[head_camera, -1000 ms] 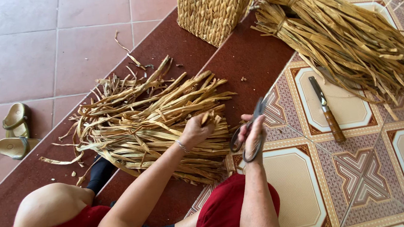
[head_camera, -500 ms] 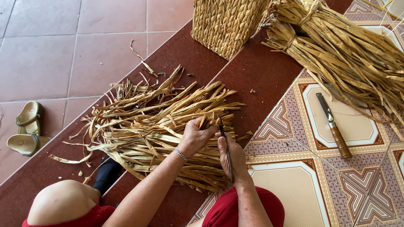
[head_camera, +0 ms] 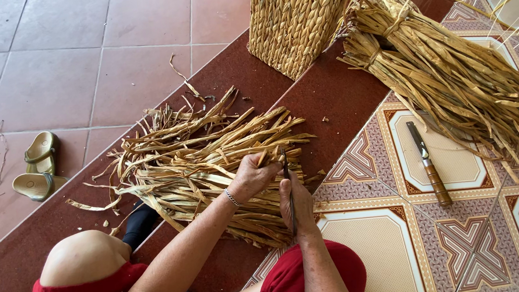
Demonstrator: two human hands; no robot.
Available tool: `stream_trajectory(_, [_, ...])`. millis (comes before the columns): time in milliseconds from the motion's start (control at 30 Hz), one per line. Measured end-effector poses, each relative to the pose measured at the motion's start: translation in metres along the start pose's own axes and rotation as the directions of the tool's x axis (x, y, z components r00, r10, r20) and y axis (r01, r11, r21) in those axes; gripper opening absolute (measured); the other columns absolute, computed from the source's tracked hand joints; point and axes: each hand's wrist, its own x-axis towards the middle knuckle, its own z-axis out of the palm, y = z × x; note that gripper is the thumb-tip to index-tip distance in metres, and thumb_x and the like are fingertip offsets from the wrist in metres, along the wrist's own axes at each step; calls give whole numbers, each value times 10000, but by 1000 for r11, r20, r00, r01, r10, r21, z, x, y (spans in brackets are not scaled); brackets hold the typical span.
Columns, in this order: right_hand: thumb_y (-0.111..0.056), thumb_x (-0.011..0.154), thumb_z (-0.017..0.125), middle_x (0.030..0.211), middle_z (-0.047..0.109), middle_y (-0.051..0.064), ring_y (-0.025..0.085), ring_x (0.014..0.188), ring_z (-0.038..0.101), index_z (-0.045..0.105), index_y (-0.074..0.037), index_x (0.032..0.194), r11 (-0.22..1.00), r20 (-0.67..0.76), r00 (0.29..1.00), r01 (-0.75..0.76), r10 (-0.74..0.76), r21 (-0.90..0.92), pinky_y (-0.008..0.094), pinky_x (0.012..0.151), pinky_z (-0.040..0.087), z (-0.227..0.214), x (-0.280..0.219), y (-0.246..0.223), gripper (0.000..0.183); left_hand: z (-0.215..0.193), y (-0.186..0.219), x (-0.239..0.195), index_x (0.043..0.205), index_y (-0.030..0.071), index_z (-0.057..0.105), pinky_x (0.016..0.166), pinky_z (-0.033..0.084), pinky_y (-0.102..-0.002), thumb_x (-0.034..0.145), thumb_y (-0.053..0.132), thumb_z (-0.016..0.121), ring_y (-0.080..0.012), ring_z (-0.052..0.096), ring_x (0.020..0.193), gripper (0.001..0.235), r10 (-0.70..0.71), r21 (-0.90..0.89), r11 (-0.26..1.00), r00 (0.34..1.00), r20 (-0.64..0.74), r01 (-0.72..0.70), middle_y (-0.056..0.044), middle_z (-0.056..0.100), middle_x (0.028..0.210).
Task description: The person sits on the floor and gathers dried palm leaves into bundles. They use shears to trim the ends of the leaves and tie the bundles together with strips of the same material. The person repeatedly picks up, trims, and ties bundles of dried leaves.
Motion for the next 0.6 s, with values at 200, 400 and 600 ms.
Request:
stream_trajectory(200, [-619, 1047, 123, 577, 515, 5, 165, 496, 560, 625, -86, 1133, 995, 11, 996, -90, 89, 53, 370, 459, 468, 16, -1, 30, 737, 1, -1, -3, 960, 57, 751, 514, 492, -241, 998, 168, 691, -39, 591, 595, 131, 53, -96, 994, 994, 93, -44, 20, 719, 758])
stream_trajectory(400, [-669, 1041, 206, 557, 455, -68, 69, 439, 430, 677, -61, 1027, 927, -128, 965, -176, 229, 331, 294, 376, 360, 12, 4, 60, 769, -4, 17, -8, 940, 118, 701, 410, 418, -260, 986, 259, 627, -68, 475, 460, 165, -134, 19, 990, 982, -129, 138, -14, 734, 721])
stream_trajectory(600, [-765, 984, 273, 583, 460, -33, 68, 464, 408, 640, -5, 1047, 608, -80, 849, -306, 523, 733, 247, 421, 334, -28, 18, 70, 846, -37, 37, 10, 985, 96, 622, 420, 441, -312, 1015, 245, 653, -118, 474, 499, 156, 19, -31, 999, 954, -301, -30, -42, 602, 706])
